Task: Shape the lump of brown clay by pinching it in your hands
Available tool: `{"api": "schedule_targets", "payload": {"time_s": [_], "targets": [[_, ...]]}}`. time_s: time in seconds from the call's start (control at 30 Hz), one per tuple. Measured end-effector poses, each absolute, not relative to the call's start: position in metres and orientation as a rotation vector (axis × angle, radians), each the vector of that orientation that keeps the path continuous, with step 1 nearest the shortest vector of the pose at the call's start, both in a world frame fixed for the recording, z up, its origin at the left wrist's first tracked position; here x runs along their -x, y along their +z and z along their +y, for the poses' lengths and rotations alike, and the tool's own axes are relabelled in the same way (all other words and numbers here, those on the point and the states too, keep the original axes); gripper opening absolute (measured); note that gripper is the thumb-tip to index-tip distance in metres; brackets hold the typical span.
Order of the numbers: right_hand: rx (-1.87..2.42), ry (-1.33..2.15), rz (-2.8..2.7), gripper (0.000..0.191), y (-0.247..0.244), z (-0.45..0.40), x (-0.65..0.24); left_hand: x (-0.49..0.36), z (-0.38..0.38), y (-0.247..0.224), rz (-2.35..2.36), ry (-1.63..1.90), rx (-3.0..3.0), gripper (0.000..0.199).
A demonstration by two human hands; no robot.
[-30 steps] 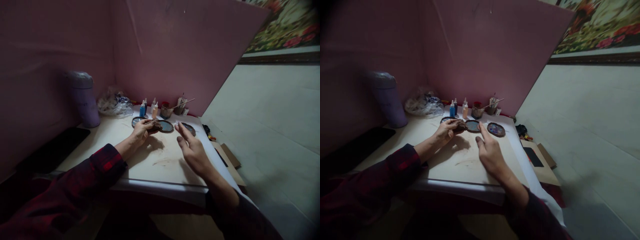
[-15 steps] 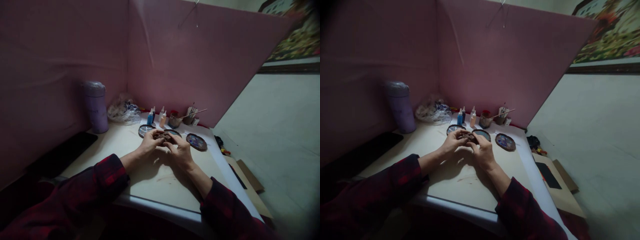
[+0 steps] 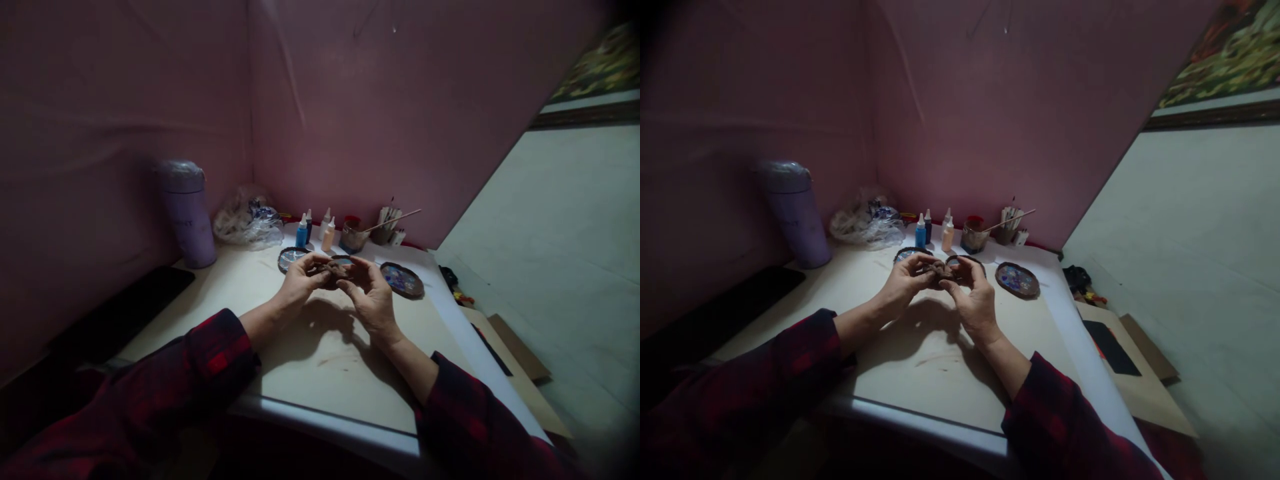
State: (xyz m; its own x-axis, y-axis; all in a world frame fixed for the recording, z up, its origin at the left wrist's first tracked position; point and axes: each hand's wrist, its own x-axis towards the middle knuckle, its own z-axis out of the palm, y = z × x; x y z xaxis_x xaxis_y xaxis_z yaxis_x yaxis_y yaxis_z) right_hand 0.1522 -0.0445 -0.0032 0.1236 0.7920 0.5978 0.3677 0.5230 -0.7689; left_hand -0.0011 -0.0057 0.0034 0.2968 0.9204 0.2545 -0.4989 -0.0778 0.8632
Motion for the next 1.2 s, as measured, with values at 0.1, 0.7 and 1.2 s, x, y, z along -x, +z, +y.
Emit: {"api": "schedule_targets", "payload": {"time_s": [0.1,0.7,1.2], "targets": [[1.094,0.448,-1.458,0.060,-0.0016,-0.0456,-0.1529,0.0026,-0.0030,0.0045,0.433,1.270,-1.075,0.038],[1.057,0.064,-1.692,0.028,-0.0001,-0.0473,-0.1575,0.0008,-0.0094,0.0065,0.595,1.214,-1.571,0.045],[0.995,0.035,-1.725,0.032,-0.0035,-0.0502,-0.1527,-0.0022,-0.0095,0.0054,0.522,1.319,-1.441,0.025]]}}
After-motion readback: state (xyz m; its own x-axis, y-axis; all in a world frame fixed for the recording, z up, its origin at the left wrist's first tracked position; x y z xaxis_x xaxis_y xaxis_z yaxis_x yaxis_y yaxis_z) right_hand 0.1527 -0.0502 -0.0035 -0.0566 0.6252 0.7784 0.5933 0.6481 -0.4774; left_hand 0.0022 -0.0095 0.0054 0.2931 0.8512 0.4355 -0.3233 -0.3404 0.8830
